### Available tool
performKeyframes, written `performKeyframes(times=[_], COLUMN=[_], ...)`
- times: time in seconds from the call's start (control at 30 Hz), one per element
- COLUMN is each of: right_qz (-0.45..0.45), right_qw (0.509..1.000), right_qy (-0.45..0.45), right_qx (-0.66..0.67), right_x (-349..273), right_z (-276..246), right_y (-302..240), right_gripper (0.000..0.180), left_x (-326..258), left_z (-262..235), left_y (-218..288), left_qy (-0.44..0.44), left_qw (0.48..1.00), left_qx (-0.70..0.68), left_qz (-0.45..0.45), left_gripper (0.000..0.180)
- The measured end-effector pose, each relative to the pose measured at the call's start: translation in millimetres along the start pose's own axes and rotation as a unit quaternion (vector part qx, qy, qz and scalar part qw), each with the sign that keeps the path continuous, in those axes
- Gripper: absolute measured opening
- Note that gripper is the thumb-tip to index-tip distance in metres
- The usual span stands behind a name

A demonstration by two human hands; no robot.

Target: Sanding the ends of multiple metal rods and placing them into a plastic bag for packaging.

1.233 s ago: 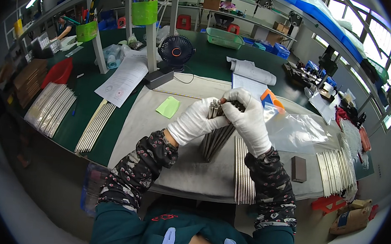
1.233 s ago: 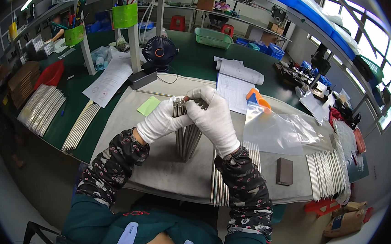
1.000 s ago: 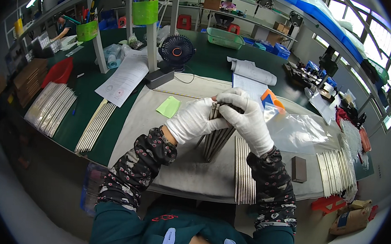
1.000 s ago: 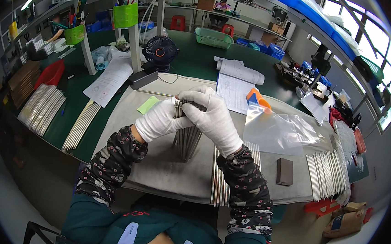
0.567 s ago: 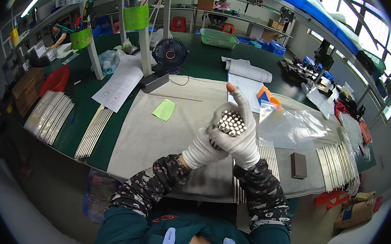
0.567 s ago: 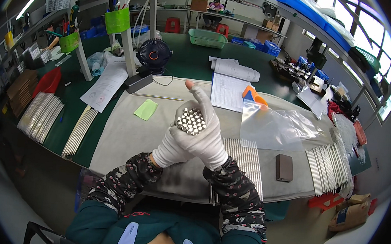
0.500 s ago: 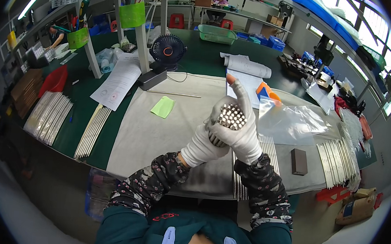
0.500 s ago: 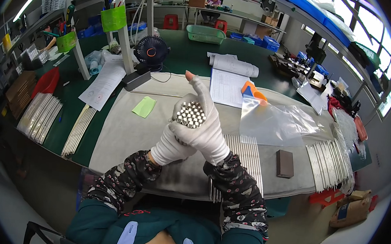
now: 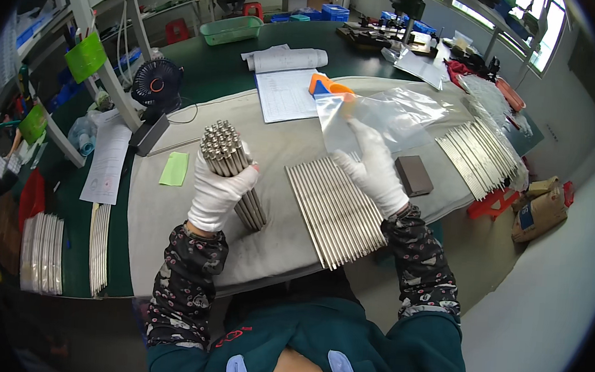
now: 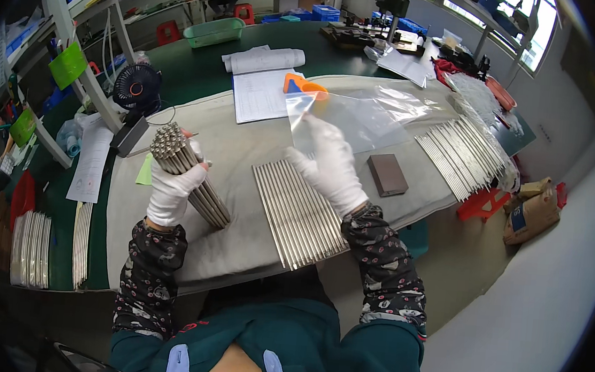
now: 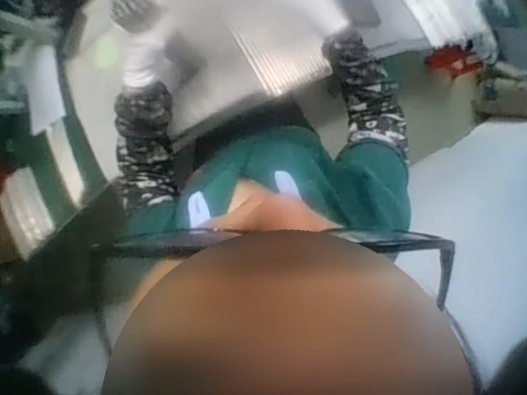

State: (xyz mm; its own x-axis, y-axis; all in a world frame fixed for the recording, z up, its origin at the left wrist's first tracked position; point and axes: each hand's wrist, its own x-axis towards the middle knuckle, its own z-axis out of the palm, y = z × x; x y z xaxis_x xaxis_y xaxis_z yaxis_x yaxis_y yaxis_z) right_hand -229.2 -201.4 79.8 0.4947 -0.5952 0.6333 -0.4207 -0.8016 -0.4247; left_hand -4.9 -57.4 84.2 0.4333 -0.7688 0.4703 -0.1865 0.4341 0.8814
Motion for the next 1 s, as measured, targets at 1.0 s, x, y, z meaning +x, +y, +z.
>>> performKeyframes(times=[1.0], right_qz=[-0.22], right_qw=[0.965], right_qy=[-0.02], right_qx=[-0.143], right_x=[108.1], right_z=[1.1], right_y=[-107.9], right_gripper=[0.04], left_x=[9.9], left_z=[15.6], left_y=[-9.1], left_qy=[-0.048], left_qw=[0.983], left_qx=[-0.156], left_qz=[0.087], left_gripper=[0.063])
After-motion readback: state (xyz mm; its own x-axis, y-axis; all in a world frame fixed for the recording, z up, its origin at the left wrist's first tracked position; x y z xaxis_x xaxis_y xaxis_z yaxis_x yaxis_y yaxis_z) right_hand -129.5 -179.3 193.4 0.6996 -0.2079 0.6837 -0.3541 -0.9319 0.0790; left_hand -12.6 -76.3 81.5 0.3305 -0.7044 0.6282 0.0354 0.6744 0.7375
